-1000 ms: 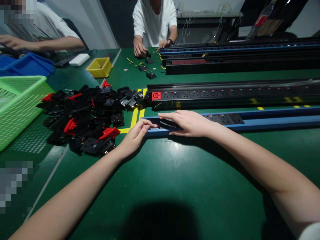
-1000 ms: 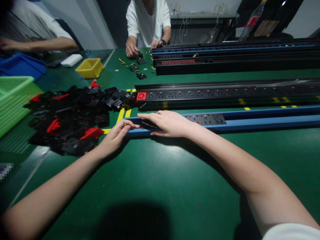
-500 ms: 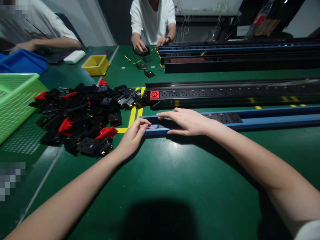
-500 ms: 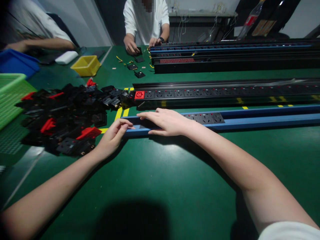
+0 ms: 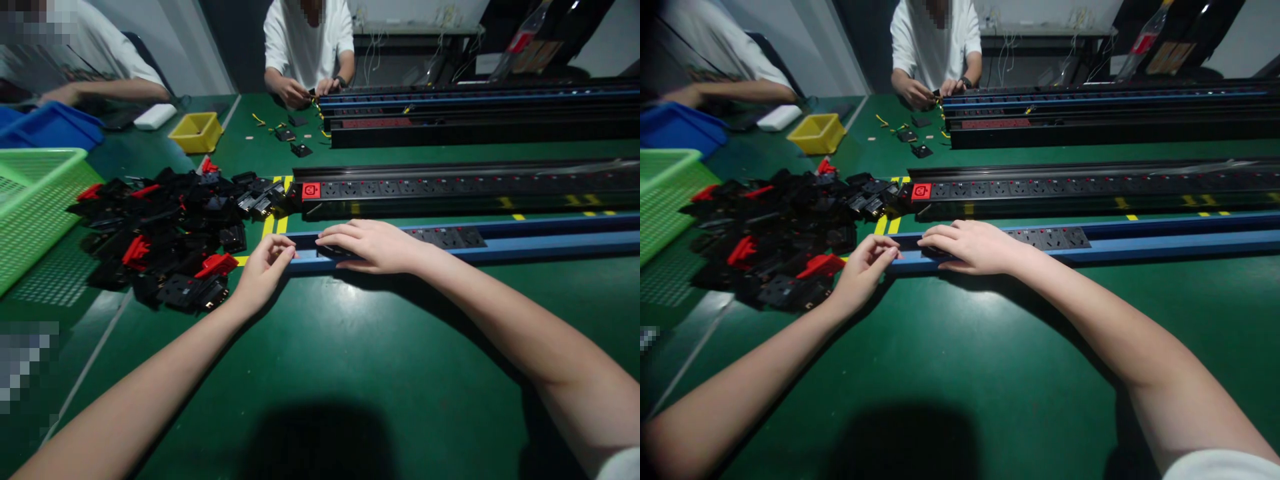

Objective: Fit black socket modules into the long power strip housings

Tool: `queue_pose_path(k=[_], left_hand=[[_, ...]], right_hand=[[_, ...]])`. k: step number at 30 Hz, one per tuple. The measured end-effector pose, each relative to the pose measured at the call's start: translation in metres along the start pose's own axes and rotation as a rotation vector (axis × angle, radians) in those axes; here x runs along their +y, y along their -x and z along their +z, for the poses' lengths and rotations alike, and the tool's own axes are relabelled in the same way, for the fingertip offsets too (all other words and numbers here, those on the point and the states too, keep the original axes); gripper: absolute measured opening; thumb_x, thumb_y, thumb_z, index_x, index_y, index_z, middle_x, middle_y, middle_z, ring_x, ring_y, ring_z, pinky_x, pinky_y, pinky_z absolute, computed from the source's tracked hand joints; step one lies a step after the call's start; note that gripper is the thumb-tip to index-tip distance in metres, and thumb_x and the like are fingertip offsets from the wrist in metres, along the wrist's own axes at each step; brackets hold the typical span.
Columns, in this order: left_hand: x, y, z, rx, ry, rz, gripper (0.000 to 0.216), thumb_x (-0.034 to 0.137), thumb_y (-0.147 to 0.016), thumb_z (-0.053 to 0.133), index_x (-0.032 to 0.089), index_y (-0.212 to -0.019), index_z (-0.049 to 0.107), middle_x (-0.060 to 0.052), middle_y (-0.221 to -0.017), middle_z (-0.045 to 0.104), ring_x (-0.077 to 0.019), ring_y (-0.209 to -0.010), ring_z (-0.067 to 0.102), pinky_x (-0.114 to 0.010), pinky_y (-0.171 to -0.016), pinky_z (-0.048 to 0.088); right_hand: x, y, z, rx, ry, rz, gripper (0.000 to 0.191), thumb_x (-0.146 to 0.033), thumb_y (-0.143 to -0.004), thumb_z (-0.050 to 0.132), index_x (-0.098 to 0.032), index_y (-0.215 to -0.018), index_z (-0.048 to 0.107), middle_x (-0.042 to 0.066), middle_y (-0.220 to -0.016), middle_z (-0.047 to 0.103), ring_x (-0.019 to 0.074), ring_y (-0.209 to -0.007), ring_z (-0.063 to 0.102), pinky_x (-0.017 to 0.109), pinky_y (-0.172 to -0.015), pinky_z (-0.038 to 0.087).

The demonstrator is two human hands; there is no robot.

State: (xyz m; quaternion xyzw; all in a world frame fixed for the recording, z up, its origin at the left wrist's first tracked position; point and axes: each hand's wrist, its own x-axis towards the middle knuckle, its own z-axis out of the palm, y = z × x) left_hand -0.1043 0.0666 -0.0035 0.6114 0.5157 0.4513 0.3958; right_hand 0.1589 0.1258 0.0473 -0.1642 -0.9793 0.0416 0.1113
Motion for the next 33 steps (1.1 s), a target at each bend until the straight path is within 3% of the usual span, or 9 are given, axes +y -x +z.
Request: queue_pose_path(k=[5, 8, 25, 33], left_hand=[[0.0035, -0.0006, -0.0007, 0.004, -0.035, 0.001, 0.020, 0.040, -0.090, 0.059, 0.020, -0.093, 0.059, -0.001, -0.085, 0.061, -0.0170, -0.082, 0.058, -0.029, -0.078, 0.043], [0.0035, -0.0001, -0.0012, 0.008, -0.041, -0.008, 0.021, 0.040, -0.090, 0.060, 0.020, -0.093, 0.060, -0.001, -0.085, 0.061, -0.0173, -0.082, 0.057, -0.029, -0.077, 0.043], [0.0037, -0.0008, -0.0012, 0.002, -0.084, -0.008, 0.022, 0.042, -0.090, 0.058, 0.020, -0.091, 0.060, -0.001, -0.085, 0.061, -0.0168, -0.081, 0.057, -0.029, -0.076, 0.043], [0.0027, -0.0004, -0.0014, 0.002, -0.085, -0.005, 0.021, 0.041, -0.091, 0.058, 0.020, -0.091, 0.060, -0.001, -0.086, 0.061, -0.0172, -0.081, 0.058, -0.029, -0.075, 0.043]], right_hand=[[-0.0016, 0.0001, 0.0029, 0.005, 0.114, -0.037, 0.053, -0.035, -0.101, 0.047, -0.026, -0.152, 0.037, 0.006, -0.155, 0.043, 0.0254, -0.104, 0.062, 0.041, -0.085, 0.051], [-0.0019, 0.0005, 0.0061, 0.010, 0.173, -0.039, 0.049, -0.034, -0.101, 0.045, -0.029, -0.150, 0.041, 0.003, -0.152, 0.048, 0.0248, -0.096, 0.062, 0.042, -0.083, 0.051], [-0.0006, 0.0002, -0.0004, 0.006, -0.065, -0.041, 0.042, -0.033, -0.098, 0.053, -0.024, -0.139, 0.053, 0.007, -0.144, 0.057, 0.0240, -0.118, 0.061, 0.042, -0.099, 0.049], [0.0019, 0.0011, 0.0008, 0.075, -0.147, -0.028, 0.031, -0.035, -0.096, 0.057, -0.021, -0.122, 0.066, 0.010, -0.127, 0.068, 0.0234, -0.113, 0.064, 0.038, -0.094, 0.052]])
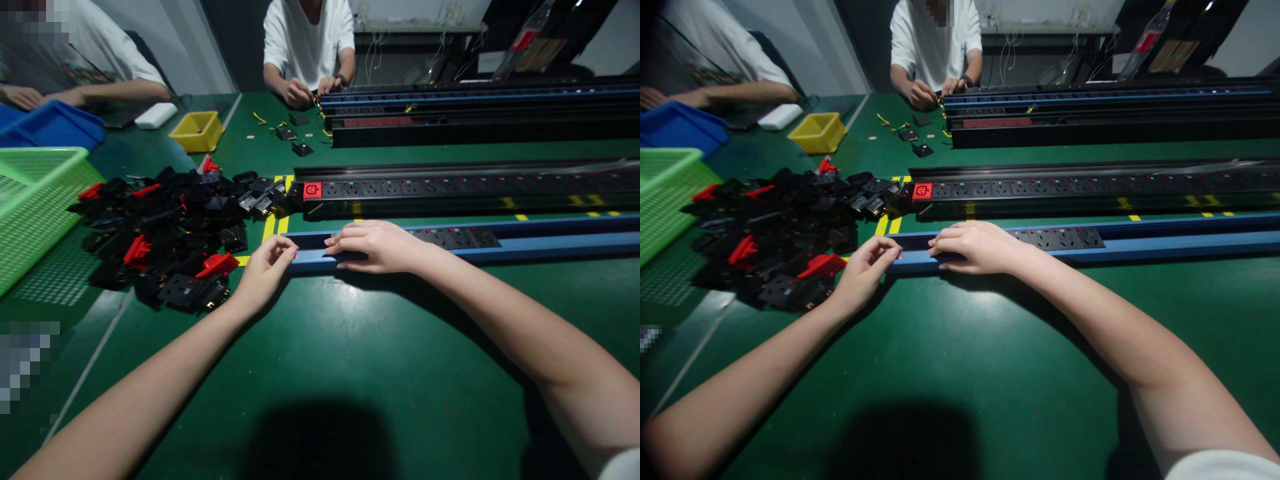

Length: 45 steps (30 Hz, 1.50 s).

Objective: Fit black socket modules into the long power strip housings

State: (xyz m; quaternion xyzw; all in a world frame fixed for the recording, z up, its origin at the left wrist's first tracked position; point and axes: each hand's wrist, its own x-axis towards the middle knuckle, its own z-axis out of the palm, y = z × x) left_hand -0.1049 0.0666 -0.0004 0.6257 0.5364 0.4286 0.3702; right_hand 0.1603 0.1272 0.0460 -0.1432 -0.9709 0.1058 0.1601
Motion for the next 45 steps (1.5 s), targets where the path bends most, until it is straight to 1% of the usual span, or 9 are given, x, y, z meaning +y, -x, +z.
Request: queue_pose_path(k=[6, 11, 15, 21, 24, 27, 32, 37, 45], left_hand=[[0.000, 0.001, 0.000, 0.001, -0.007, 0.015, 0.020, 0.040, -0.091, 0.058, 0.020, -0.092, 0.060, -0.001, -0.086, 0.061, -0.0161, -0.081, 0.058, -0.028, -0.075, 0.044], [0.002, 0.003, -0.003, 0.014, -0.080, 0.025, 0.021, 0.042, -0.092, 0.056, 0.021, -0.095, 0.059, -0.002, -0.088, 0.062, -0.0177, -0.081, 0.059, -0.029, -0.071, 0.044], [0.002, 0.004, -0.005, 0.096, -0.183, 0.088, 0.017, 0.037, -0.092, 0.055, 0.021, -0.096, 0.061, -0.003, -0.096, 0.059, -0.0185, -0.089, 0.058, -0.029, -0.072, 0.046], [-0.012, 0.004, -0.004, 0.329, -0.319, 0.120, 0.021, 0.032, -0.086, 0.062, 0.023, -0.104, 0.058, -0.008, -0.124, 0.047, -0.0245, -0.123, 0.048, -0.037, -0.095, 0.050], [-0.019, 0.003, -0.004, 0.351, -0.327, 0.116, 0.028, 0.031, -0.083, 0.065, 0.024, -0.109, 0.055, -0.010, -0.139, 0.039, -0.0281, -0.141, 0.034, -0.044, -0.108, 0.043], [-0.022, 0.004, -0.004, 0.363, -0.318, 0.081, 0.031, 0.030, -0.083, 0.065, 0.025, -0.111, 0.053, -0.011, -0.143, 0.037, -0.0301, -0.149, 0.021, -0.047, -0.114, 0.038], [-0.023, 0.004, -0.004, 0.362, -0.315, 0.032, 0.029, 0.032, -0.084, 0.063, 0.025, -0.110, 0.052, -0.013, -0.143, 0.038, -0.0312, -0.151, 0.018, -0.050, -0.115, 0.036], [-0.022, 0.004, -0.004, 0.356, -0.350, 0.029, 0.026, 0.031, -0.085, 0.061, 0.025, -0.108, 0.052, -0.012, -0.141, 0.041, -0.0308, -0.152, 0.019, -0.054, -0.121, 0.024], [-0.020, 0.004, -0.003, 0.344, -0.370, 0.061, 0.023, 0.031, -0.086, 0.060, 0.023, -0.107, 0.055, -0.012, -0.136, 0.046, -0.0304, -0.147, 0.029, -0.050, -0.114, 0.037]], right_hand=[[0.000, 0.001, 0.000, 0.033, -0.014, 0.033, 0.027, -0.039, -0.095, 0.057, -0.019, -0.109, 0.069, 0.010, -0.112, 0.070, 0.0211, -0.099, 0.068, 0.031, -0.081, 0.052], [0.001, 0.002, 0.001, 0.026, 0.032, 0.070, 0.028, -0.044, -0.094, 0.057, -0.019, -0.097, 0.068, 0.007, -0.095, 0.066, 0.0177, -0.080, 0.064, 0.027, -0.067, 0.045], [-0.001, 0.001, 0.000, 0.006, 0.099, 0.080, 0.029, -0.046, -0.095, 0.055, -0.019, -0.095, 0.065, 0.006, -0.093, 0.063, 0.0170, -0.077, 0.060, 0.027, -0.062, 0.038], [-0.005, 0.000, 0.002, -0.053, 0.252, 0.088, 0.028, -0.044, -0.096, 0.053, -0.017, -0.097, 0.059, 0.007, -0.097, 0.062, 0.0172, -0.075, 0.056, 0.029, -0.063, 0.034], [-0.005, 0.000, 0.002, -0.056, 0.277, 0.074, 0.027, -0.044, -0.097, 0.052, -0.018, -0.097, 0.058, 0.007, -0.096, 0.062, 0.0174, -0.077, 0.055, 0.029, -0.064, 0.033], [-0.006, 0.000, 0.002, -0.056, 0.286, 0.069, 0.026, -0.043, -0.097, 0.052, -0.018, -0.097, 0.057, 0.007, -0.096, 0.062, 0.0173, -0.078, 0.055, 0.029, -0.065, 0.034], [-0.006, -0.001, 0.001, -0.058, 0.286, 0.072, 0.026, -0.043, -0.097, 0.052, -0.017, -0.097, 0.058, 0.007, -0.095, 0.062, 0.0170, -0.076, 0.054, 0.029, -0.065, 0.033], [-0.006, 0.000, 0.002, -0.061, 0.290, 0.073, 0.027, -0.043, -0.097, 0.051, -0.017, -0.098, 0.058, 0.007, -0.096, 0.062, 0.0172, -0.077, 0.054, 0.029, -0.065, 0.032], [-0.006, 0.000, 0.001, -0.060, 0.301, 0.064, 0.027, -0.043, -0.098, 0.051, -0.017, -0.096, 0.058, 0.007, -0.095, 0.062, 0.0173, -0.078, 0.053, 0.029, -0.066, 0.033]])
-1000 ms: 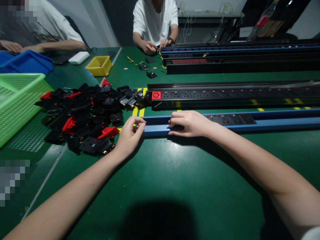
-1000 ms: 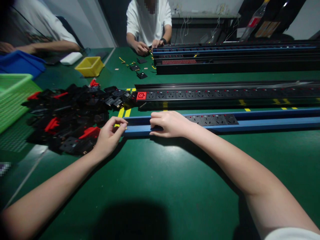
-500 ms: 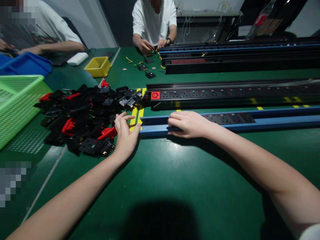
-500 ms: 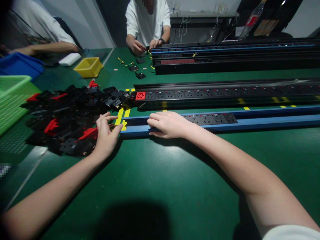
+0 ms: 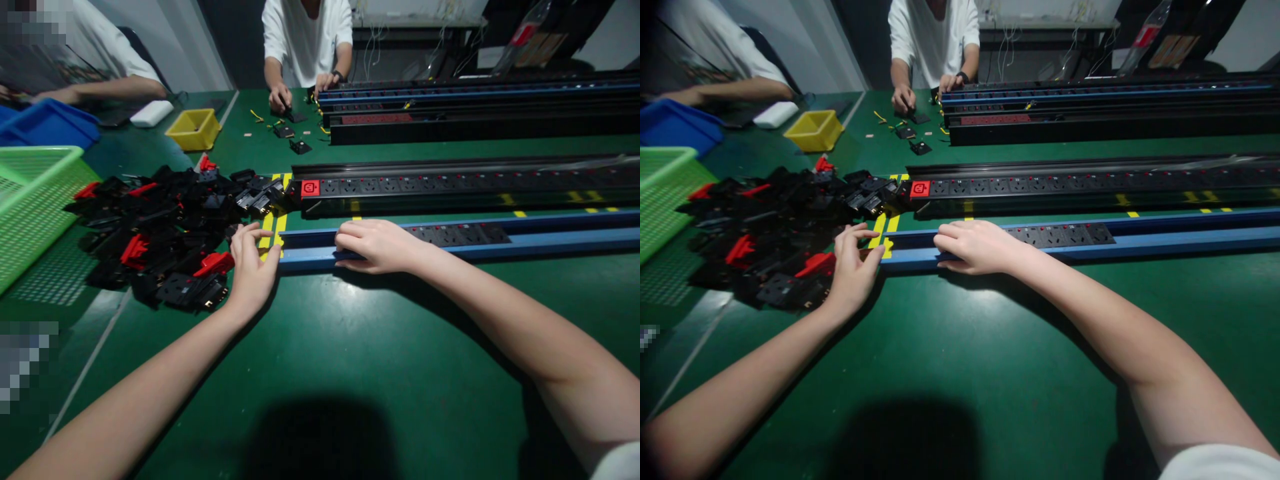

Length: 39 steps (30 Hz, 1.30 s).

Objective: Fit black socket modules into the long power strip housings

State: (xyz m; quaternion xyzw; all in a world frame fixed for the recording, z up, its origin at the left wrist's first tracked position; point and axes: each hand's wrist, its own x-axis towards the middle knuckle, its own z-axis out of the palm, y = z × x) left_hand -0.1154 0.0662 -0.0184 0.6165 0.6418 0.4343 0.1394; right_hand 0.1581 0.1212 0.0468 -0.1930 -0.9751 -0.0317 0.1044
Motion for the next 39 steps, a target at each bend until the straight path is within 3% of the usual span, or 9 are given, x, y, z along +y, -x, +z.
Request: queue_pose_path(k=[8, 13, 17, 20, 23, 25, 39], left_hand=[[0.009, 0.000, -0.002, 0.024, 0.027, 0.023, 0.018, 0.027, -0.086, 0.061, 0.022, -0.103, 0.058, -0.010, -0.128, 0.052, -0.0249, -0.125, 0.051, -0.037, -0.090, 0.053], [0.014, -0.001, -0.004, 0.068, 0.090, 0.059, 0.014, 0.021, -0.086, 0.059, 0.021, -0.100, 0.059, -0.008, -0.121, 0.059, -0.0218, -0.119, 0.057, -0.034, -0.090, 0.051], [0.016, -0.005, -0.010, 0.125, 0.051, 0.106, 0.019, 0.017, -0.085, 0.057, 0.022, -0.103, 0.057, -0.008, -0.129, 0.056, -0.0225, -0.123, 0.054, -0.032, -0.087, 0.053], [0.011, -0.009, -0.012, 0.072, -0.045, 0.153, 0.031, 0.016, -0.083, 0.057, 0.022, -0.114, 0.055, -0.011, -0.139, 0.049, -0.0261, -0.133, 0.047, -0.038, -0.096, 0.051], [0.004, -0.011, -0.011, -0.048, -0.204, 0.212, 0.045, 0.017, -0.082, 0.059, 0.019, -0.126, 0.050, -0.017, -0.146, 0.040, -0.0326, -0.142, 0.036, -0.052, -0.115, 0.035], [0.002, -0.011, -0.009, -0.086, -0.277, 0.227, 0.051, 0.018, -0.082, 0.059, 0.017, -0.131, 0.047, -0.019, -0.148, 0.037, -0.0359, -0.144, 0.031, -0.056, -0.119, 0.026], [0.002, -0.009, -0.008, -0.066, -0.372, 0.260, 0.058, 0.027, -0.084, 0.062, 0.016, -0.137, 0.041, -0.019, -0.134, 0.046, -0.0352, -0.130, 0.041, -0.054, -0.110, 0.032]], right_hand=[[0.000, 0.000, 0.000, 0.004, -0.008, -0.004, 0.026, -0.042, -0.098, 0.051, -0.017, -0.097, 0.058, 0.007, -0.096, 0.062, 0.0175, -0.078, 0.054, 0.029, -0.066, 0.033], [0.000, 0.000, 0.000, -0.004, -0.016, 0.001, 0.027, -0.043, -0.098, 0.050, -0.017, -0.098, 0.058, 0.007, -0.096, 0.062, 0.0179, -0.079, 0.054, 0.029, -0.066, 0.033], [0.000, 0.001, 0.000, 0.003, -0.023, -0.001, 0.026, -0.042, -0.098, 0.051, -0.017, -0.099, 0.059, 0.008, -0.097, 0.062, 0.0180, -0.080, 0.054, 0.029, -0.067, 0.033], [0.000, 0.001, 0.000, 0.006, -0.027, -0.004, 0.026, -0.041, -0.097, 0.051, -0.017, -0.098, 0.059, 0.008, -0.097, 0.062, 0.0180, -0.080, 0.054, 0.029, -0.066, 0.033], [0.000, 0.000, 0.000, 0.006, -0.032, -0.004, 0.026, -0.042, -0.098, 0.050, -0.017, -0.098, 0.058, 0.008, -0.097, 0.062, 0.0180, -0.080, 0.054, 0.029, -0.066, 0.032], [0.000, 0.000, 0.000, 0.005, -0.034, -0.005, 0.026, -0.042, -0.098, 0.050, -0.017, -0.098, 0.058, 0.008, -0.097, 0.062, 0.0179, -0.080, 0.054, 0.029, -0.066, 0.033], [0.001, 0.001, 0.000, 0.015, -0.027, -0.014, 0.026, -0.042, -0.098, 0.049, -0.017, -0.097, 0.057, 0.008, -0.096, 0.062, 0.0179, -0.079, 0.053, 0.029, -0.066, 0.031]])
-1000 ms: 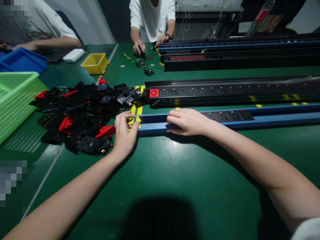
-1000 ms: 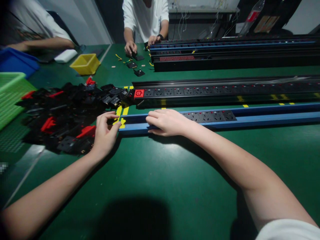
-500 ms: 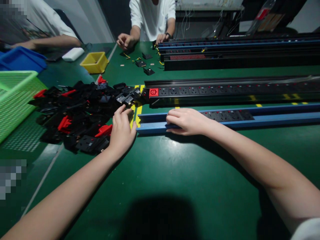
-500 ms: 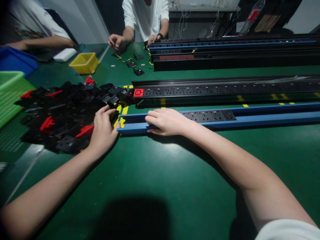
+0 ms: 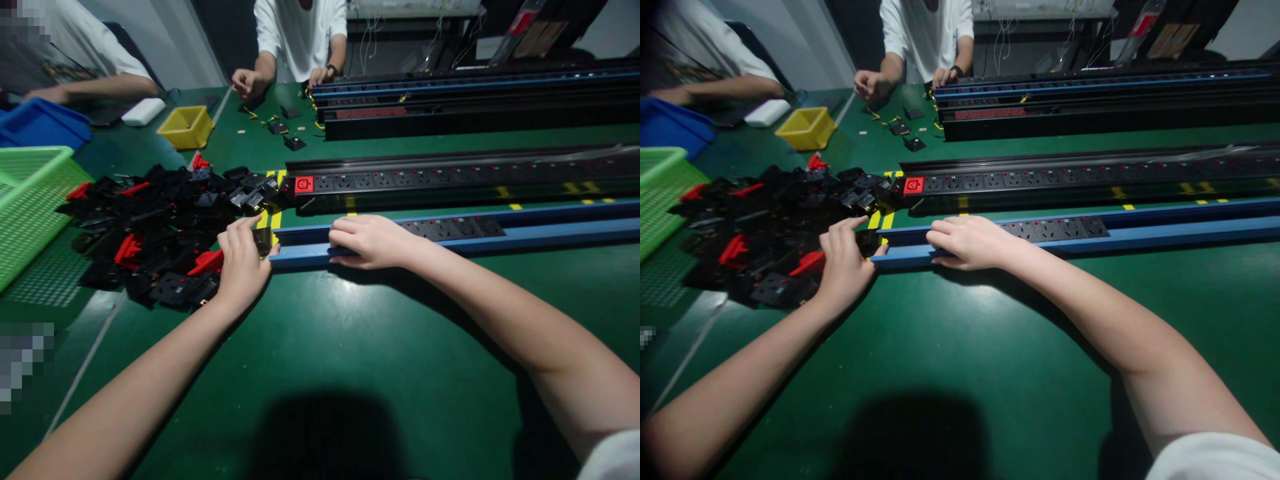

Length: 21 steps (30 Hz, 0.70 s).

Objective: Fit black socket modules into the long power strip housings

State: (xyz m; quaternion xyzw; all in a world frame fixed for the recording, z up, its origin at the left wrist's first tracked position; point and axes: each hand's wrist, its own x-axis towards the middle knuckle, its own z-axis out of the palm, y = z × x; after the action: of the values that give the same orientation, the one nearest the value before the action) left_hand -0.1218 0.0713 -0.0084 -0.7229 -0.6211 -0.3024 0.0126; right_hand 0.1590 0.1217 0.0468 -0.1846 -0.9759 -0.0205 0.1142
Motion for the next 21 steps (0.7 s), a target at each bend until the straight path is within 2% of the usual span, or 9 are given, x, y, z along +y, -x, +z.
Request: queue_pose_path(k=[7, 16, 21], left_hand=[[-0.0014, 0.0016, 0.0025, -0.017, 0.002, -0.093, 0.062, 0.037, -0.081, 0.069, 0.016, -0.134, 0.045, -0.019, -0.129, 0.044, -0.0390, -0.127, 0.041, -0.057, -0.109, 0.033], [-0.0034, -0.0007, 0.0036, -0.035, 0.092, -0.182, 0.074, 0.038, -0.077, 0.073, 0.019, -0.141, 0.040, -0.015, -0.121, 0.047, -0.0359, -0.121, 0.049, -0.055, -0.106, 0.040], [-0.0050, -0.0013, 0.0041, 0.012, 0.162, -0.236, 0.066, 0.040, -0.078, 0.071, 0.018, -0.133, 0.045, -0.014, -0.122, 0.047, -0.0316, -0.119, 0.051, -0.051, -0.106, 0.042]], right_hand=[[-0.0007, -0.0001, 0.0001, 0.003, 0.004, 0.002, 0.025, -0.041, -0.098, 0.050, -0.017, -0.097, 0.057, 0.008, -0.096, 0.062, 0.0178, -0.079, 0.053, 0.030, -0.065, 0.031], [0.0000, -0.0002, 0.0007, 0.004, -0.006, 0.003, 0.025, -0.041, -0.098, 0.050, -0.017, -0.097, 0.058, 0.008, -0.096, 0.062, 0.0179, -0.079, 0.053, 0.030, -0.065, 0.031], [-0.0001, 0.0000, 0.0009, 0.008, 0.012, -0.005, 0.026, -0.042, -0.098, 0.050, -0.017, -0.097, 0.057, 0.007, -0.097, 0.062, 0.0180, -0.080, 0.054, 0.030, -0.066, 0.032]])
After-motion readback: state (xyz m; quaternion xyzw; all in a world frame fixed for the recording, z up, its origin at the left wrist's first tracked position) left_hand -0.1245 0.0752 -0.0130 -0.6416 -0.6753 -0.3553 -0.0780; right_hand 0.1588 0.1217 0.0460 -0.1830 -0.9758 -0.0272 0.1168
